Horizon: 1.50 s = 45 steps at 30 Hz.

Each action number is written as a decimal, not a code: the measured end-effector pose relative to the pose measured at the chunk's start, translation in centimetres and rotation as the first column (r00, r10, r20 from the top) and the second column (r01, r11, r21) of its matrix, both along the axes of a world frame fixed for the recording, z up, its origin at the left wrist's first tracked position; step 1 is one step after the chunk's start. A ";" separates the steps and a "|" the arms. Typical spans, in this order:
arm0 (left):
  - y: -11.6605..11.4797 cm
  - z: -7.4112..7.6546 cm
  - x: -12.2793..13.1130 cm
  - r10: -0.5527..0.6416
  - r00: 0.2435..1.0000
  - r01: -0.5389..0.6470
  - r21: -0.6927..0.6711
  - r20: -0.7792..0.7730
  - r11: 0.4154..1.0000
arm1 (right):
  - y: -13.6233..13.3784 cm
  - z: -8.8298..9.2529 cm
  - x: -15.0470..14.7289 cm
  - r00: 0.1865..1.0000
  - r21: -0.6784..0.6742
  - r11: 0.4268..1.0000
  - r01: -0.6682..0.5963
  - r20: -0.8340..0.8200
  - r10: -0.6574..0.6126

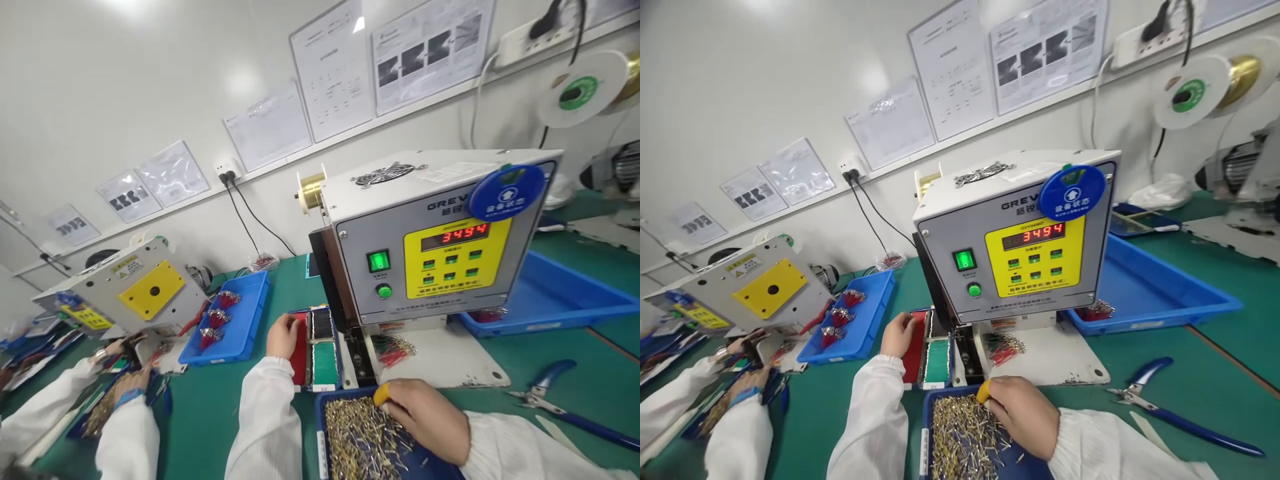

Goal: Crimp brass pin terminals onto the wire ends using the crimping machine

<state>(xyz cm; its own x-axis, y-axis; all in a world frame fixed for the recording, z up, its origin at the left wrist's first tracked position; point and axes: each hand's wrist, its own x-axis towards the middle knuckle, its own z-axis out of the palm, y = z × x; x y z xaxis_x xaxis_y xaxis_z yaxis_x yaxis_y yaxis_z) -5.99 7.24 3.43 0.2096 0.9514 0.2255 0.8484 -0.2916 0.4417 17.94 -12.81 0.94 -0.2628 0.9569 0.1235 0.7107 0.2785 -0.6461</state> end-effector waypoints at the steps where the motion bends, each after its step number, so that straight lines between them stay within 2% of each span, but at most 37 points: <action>1: 0.1 -0.5 -0.2 -0.003 1.000 0.003 -0.010 -0.025 1.000 | 0.1 0.0 0.0 1.000 0.005 1.000 0.017 0.002 -0.017; 4: 0.1 -1.7 -0.5 0.010 0.997 -0.012 -0.025 -0.083 1.000 | 0.1 0.2 0.0 0.999 0.012 0.999 0.037 0.009 -0.037; 8: 0.3 -2.4 -0.6 0.022 0.991 -0.027 -0.036 -0.133 0.999 | 0.0 0.5 -0.1 0.999 0.003 1.000 0.025 0.028 -0.025; 14: 0.3 -2.4 -0.3 0.049 0.984 -0.051 -0.005 -0.169 0.999 | -0.1 0.9 -0.2 0.997 0.002 1.000 0.017 0.075 -0.017; 19: -0.1 -1.8 0.1 0.054 0.985 -0.048 0.037 -0.166 0.998 | 0.2 0.6 -0.1 0.998 -0.006 1.000 0.012 0.058 -0.012; 21: -0.5 -1.6 0.6 0.024 0.988 -0.019 0.033 -0.150 0.999 | 0.4 0.4 0.1 0.998 -0.003 1.000 0.025 0.057 -0.025; 25: -2.0 -1.3 2.3 -0.143 0.986 0.141 -0.039 -0.081 0.989 | 0.7 0.4 0.4 0.997 0.002 0.997 0.080 0.013 -0.080; 28: -3.2 -1.2 3.4 -0.205 0.970 0.192 -0.099 -0.133 0.976 | 0.8 0.6 0.6 0.992 -0.026 0.993 0.114 -0.053 -0.115; 31: -3.9 -1.1 3.8 -0.226 0.956 0.205 -0.127 -0.188 0.971 | 1.0 1.1 0.8 0.986 -0.065 0.994 0.093 -0.129 -0.100; 35: -4.0 -1.1 3.6 -0.238 0.957 0.218 -0.132 -0.166 0.967 | 1.4 2.4 0.5 0.994 -0.108 0.994 0.032 -0.098 -0.043; 41: -4.1 -1.4 3.5 -0.226 0.966 0.212 -0.116 -0.122 0.970 | 3.8 6.8 -0.3 0.995 -0.179 0.981 -0.078 0.040 0.087; 43: -4.0 -1.5 3.6 -0.225 0.967 0.213 -0.107 -0.116 0.971 | 5.2 7.9 0.2 0.997 -0.247 0.966 -0.077 -0.018 0.075; 45: -3.9 -1.5 3.6 -0.223 0.968 0.212 -0.097 -0.116 0.972 | 6.5 8.4 1.0 0.985 -0.367 0.924 -0.108 -0.162 0.051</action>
<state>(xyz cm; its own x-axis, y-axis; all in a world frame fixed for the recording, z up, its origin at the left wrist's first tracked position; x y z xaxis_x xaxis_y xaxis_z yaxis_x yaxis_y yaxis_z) -2.41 3.34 1.93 0.4348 0.8943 0.1059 0.8189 -0.4416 0.3665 18.99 -6.27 9.33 -0.3464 0.9175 -0.1955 0.5854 0.0486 -0.8093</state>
